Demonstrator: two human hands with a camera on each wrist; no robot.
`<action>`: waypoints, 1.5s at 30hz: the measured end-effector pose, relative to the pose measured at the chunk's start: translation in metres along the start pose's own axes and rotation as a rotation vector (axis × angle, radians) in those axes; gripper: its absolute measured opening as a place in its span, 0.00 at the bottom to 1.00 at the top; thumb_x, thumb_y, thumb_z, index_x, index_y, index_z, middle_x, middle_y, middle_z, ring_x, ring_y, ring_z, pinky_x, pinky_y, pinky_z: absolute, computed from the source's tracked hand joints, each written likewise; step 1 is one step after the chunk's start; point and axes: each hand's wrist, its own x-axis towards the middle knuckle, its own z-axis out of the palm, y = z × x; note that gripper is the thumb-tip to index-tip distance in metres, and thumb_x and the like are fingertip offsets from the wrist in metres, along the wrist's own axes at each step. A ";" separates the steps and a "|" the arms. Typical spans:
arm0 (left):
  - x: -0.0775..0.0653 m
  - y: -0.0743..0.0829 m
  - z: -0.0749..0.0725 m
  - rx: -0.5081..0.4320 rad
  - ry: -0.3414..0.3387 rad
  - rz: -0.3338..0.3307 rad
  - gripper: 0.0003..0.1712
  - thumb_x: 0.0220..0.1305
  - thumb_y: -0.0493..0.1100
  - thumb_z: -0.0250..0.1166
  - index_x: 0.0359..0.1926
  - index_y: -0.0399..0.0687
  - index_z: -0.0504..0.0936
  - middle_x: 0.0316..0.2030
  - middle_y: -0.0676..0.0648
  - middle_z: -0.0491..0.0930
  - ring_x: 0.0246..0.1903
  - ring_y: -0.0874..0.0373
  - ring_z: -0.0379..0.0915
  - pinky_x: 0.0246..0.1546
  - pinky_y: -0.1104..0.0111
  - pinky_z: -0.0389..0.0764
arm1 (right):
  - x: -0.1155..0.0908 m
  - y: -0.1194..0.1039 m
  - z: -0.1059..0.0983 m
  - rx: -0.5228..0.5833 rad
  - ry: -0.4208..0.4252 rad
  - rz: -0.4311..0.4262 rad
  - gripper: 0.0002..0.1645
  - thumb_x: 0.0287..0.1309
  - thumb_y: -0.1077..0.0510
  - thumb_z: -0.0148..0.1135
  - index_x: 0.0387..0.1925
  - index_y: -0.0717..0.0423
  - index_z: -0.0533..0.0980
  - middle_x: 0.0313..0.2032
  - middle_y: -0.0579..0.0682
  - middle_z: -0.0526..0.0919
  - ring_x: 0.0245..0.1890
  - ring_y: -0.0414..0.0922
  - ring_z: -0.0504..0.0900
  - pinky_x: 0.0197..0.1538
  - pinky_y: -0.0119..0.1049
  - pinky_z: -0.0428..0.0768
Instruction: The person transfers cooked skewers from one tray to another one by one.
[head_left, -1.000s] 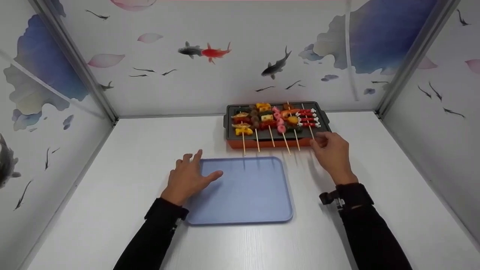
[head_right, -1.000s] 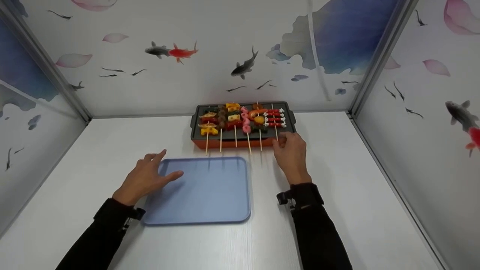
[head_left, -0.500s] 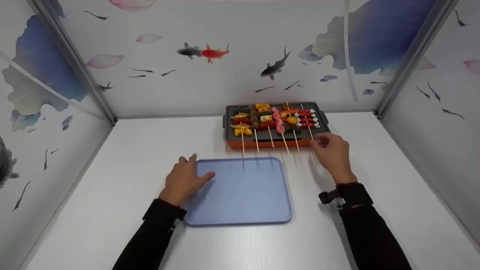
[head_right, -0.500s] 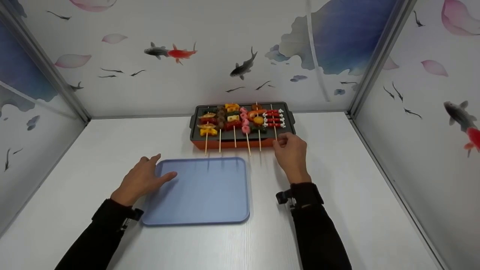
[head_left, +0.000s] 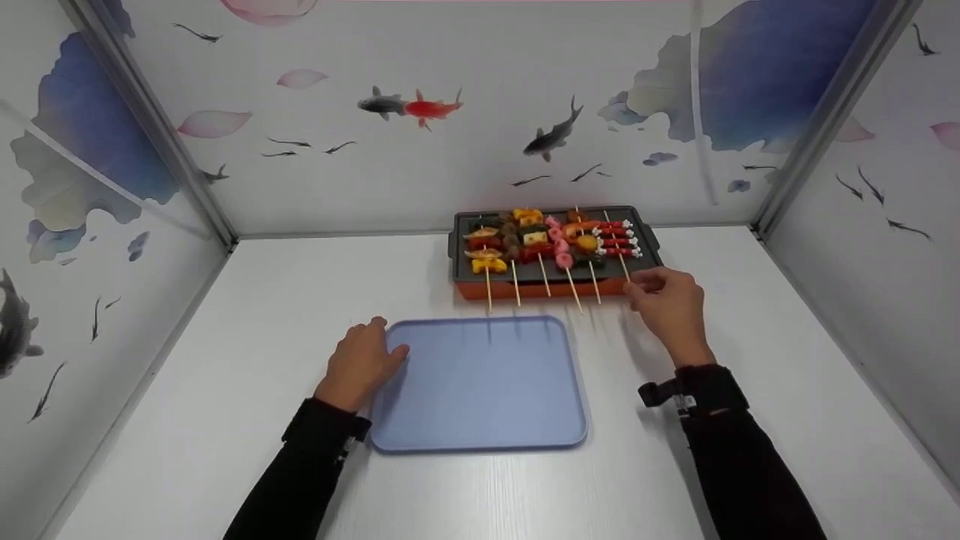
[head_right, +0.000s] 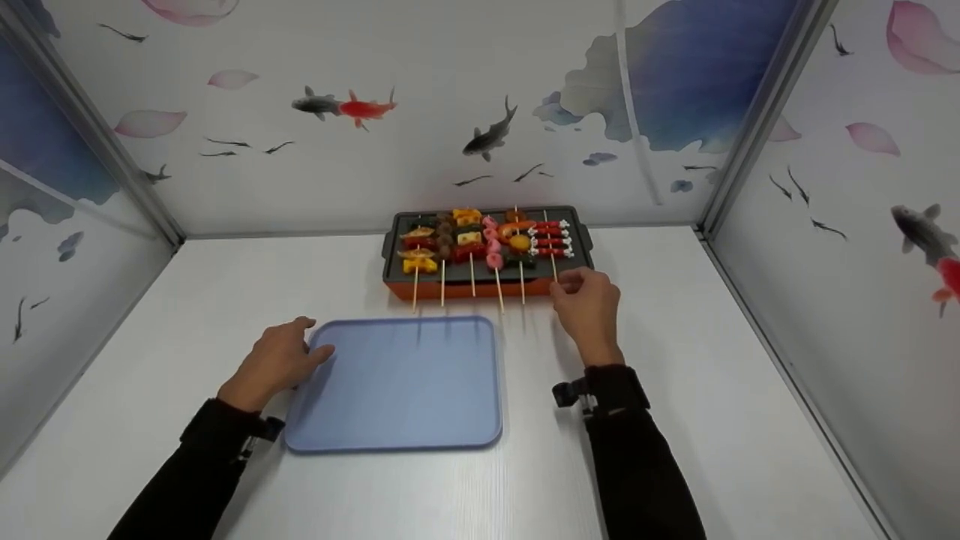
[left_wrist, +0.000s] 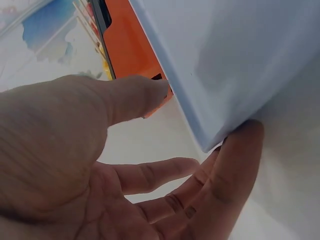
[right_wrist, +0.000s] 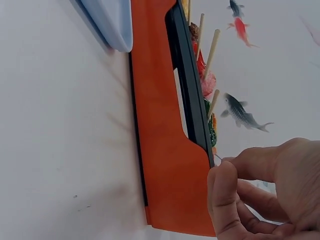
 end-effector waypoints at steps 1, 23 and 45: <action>0.000 -0.001 -0.001 0.000 -0.001 0.001 0.35 0.72 0.49 0.68 0.70 0.29 0.75 0.56 0.28 0.84 0.52 0.38 0.86 0.49 0.47 0.89 | 0.000 0.000 -0.001 0.009 -0.005 0.011 0.17 0.70 0.53 0.70 0.54 0.58 0.86 0.43 0.58 0.91 0.35 0.46 0.92 0.33 0.30 0.84; -0.002 -0.009 -0.012 -0.068 -0.066 -0.011 0.27 0.66 0.31 0.61 0.67 0.30 0.79 0.58 0.28 0.84 0.42 0.45 0.86 0.28 0.61 0.87 | 0.002 -0.001 -0.010 0.226 -0.078 0.087 0.20 0.69 0.50 0.72 0.52 0.61 0.87 0.42 0.57 0.92 0.39 0.43 0.93 0.45 0.31 0.90; 0.002 -0.015 -0.011 -0.143 -0.115 0.009 0.28 0.67 0.31 0.59 0.68 0.29 0.77 0.37 0.38 0.86 0.24 0.55 0.81 0.19 0.68 0.81 | 0.021 -0.024 -0.030 0.098 -0.253 0.177 0.21 0.70 0.50 0.69 0.55 0.60 0.86 0.49 0.57 0.90 0.43 0.43 0.92 0.42 0.29 0.87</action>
